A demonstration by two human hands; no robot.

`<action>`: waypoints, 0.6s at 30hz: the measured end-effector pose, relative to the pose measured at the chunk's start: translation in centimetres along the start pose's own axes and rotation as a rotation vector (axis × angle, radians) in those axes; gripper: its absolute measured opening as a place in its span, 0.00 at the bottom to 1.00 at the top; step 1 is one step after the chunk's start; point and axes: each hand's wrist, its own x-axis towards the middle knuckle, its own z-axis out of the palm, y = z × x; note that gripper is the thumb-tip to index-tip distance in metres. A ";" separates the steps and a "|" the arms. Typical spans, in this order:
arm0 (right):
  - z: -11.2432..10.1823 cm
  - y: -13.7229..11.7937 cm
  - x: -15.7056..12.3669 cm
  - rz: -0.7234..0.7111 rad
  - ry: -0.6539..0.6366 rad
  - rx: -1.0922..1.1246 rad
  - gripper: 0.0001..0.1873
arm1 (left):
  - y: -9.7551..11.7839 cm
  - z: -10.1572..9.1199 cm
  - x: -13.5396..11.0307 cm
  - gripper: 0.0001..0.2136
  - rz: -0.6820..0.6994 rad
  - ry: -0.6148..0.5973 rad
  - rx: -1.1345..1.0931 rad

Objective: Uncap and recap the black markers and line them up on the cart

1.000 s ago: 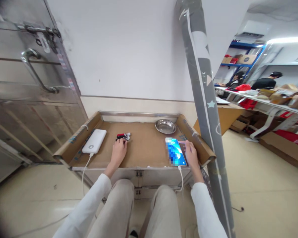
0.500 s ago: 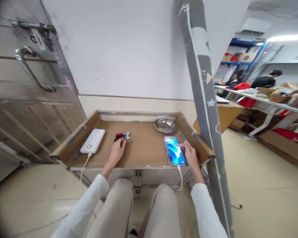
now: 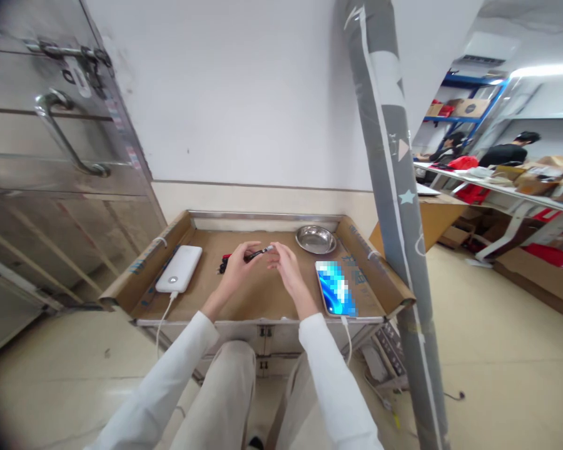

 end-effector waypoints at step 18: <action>-2.0 1.8 2.5 0.206 -0.094 0.290 0.06 | -0.4 -2.6 3.1 0.09 0.026 -0.089 -0.042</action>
